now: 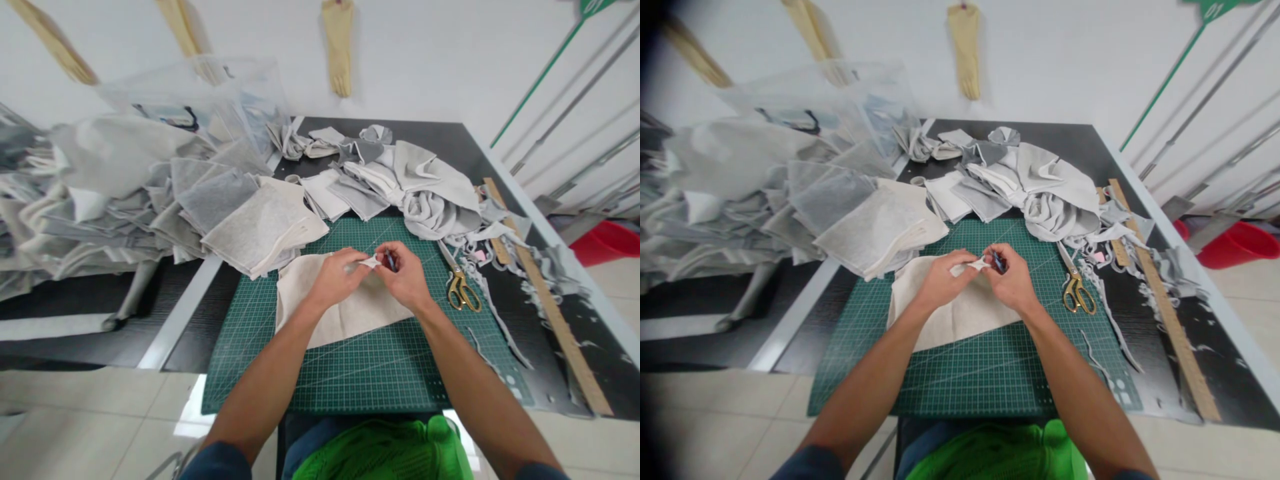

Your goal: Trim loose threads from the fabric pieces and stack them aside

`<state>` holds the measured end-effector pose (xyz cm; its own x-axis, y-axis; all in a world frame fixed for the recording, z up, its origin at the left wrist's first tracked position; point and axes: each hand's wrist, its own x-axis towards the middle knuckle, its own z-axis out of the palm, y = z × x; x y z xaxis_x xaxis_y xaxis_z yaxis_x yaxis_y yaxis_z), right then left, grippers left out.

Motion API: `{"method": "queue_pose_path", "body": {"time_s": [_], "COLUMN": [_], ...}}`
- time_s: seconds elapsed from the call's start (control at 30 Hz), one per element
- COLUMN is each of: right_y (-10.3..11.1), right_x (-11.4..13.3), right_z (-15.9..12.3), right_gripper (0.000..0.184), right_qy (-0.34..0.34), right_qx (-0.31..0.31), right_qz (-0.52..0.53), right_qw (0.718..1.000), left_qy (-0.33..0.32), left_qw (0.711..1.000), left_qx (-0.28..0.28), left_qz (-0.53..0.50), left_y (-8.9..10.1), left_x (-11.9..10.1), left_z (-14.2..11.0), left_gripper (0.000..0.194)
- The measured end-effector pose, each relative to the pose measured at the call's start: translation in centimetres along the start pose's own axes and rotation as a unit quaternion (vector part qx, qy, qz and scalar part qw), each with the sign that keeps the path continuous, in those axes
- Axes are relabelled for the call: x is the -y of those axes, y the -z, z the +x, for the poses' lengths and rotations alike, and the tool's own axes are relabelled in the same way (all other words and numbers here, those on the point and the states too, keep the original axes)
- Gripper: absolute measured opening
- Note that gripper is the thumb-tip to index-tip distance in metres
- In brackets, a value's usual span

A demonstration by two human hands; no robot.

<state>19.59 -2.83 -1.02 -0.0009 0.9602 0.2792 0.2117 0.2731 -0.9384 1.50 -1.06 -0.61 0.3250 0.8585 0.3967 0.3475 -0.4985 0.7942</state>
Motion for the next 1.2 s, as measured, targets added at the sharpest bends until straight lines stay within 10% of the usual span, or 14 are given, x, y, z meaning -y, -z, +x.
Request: {"method": "queue_pose_path", "body": {"time_s": [0.33, 0.9, 1.2], "right_y": [0.3, 0.6, 0.7], "right_x": [0.6, 0.6, 0.1], "right_z": [-0.2, -0.4, -0.3], "right_gripper": [0.029, 0.027, 0.032], "right_qy": [0.024, -0.043, 0.027], "right_qx": [0.022, -0.002, -0.019], "right_qz": [0.049, 0.12, -0.037], "right_qw": [0.998, 0.992, 0.999], "left_qy": [0.081, 0.106, 0.146], "left_qw": [0.991, 0.982, 0.96], "left_qx": [-0.068, -0.01, -0.028], "left_qz": [-0.085, -0.158, -0.236], "left_y": [-0.2, 0.8, 0.4], "left_x": [-0.7, -0.9, -0.1], "left_z": [-0.4, -0.1, 0.0], "left_gripper": [0.005, 0.015, 0.023]}}
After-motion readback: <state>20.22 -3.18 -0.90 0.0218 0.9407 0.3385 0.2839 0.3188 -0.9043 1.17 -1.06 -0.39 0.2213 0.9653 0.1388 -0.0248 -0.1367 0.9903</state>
